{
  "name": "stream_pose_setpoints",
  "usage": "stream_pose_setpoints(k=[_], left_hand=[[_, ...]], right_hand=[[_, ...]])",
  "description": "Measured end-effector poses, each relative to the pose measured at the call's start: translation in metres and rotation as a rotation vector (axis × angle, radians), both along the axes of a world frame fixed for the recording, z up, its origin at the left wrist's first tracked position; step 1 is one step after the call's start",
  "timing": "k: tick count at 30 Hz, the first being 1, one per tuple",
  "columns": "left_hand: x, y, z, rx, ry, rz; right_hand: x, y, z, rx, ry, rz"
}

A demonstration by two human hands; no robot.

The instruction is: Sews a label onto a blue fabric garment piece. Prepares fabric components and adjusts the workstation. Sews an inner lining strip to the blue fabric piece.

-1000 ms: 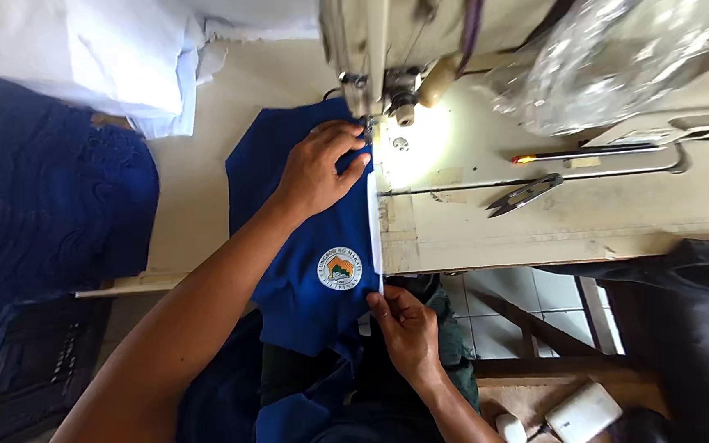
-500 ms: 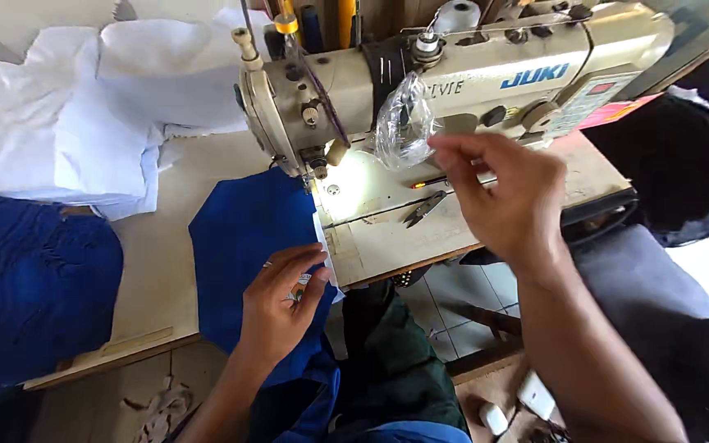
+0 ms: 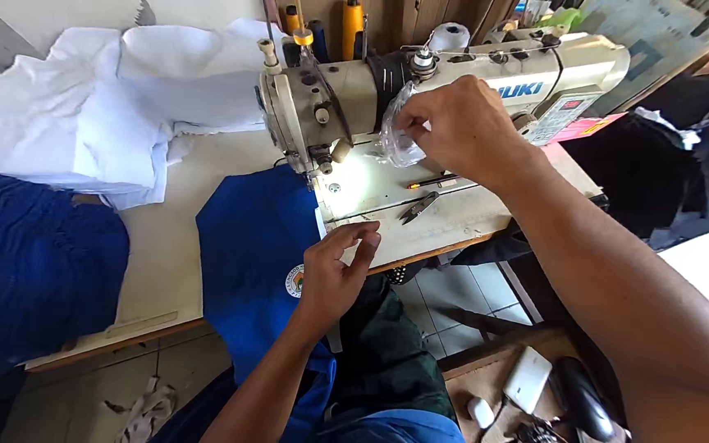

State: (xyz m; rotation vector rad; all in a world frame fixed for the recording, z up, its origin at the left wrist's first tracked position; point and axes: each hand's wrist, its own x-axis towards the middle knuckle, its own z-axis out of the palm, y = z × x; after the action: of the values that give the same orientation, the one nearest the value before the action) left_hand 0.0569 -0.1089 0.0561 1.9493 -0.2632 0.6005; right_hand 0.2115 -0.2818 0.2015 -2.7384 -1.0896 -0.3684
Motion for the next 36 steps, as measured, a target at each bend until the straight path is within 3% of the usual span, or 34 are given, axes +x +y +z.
stream_pose_setpoints(k=[3,8,12,19,32,36], left_hand=[[-0.005,0.006,-0.002,-0.017,0.005,0.009],[-0.012,0.010,-0.001,-0.052,0.031,-0.005],[-0.014,0.008,-0.002,-0.062,0.038,-0.016],[-0.020,0.010,-0.009,-0.108,0.065,-0.025],[-0.025,0.013,-0.014,-0.106,0.092,-0.049],[-0.023,0.012,-0.015,-0.118,0.104,-0.056]], right_hand=[[0.002,-0.003,0.002,0.036,-0.009,0.007],[-0.009,0.007,0.010,-0.214,0.106,-0.066],[-0.007,0.018,-0.010,-0.311,-0.042,-0.071],[0.001,0.004,-0.001,-0.051,-0.039,0.018],[0.000,0.005,-0.021,-0.118,-0.172,-0.033],[0.000,-0.001,-0.027,-0.048,-0.176,0.004]])
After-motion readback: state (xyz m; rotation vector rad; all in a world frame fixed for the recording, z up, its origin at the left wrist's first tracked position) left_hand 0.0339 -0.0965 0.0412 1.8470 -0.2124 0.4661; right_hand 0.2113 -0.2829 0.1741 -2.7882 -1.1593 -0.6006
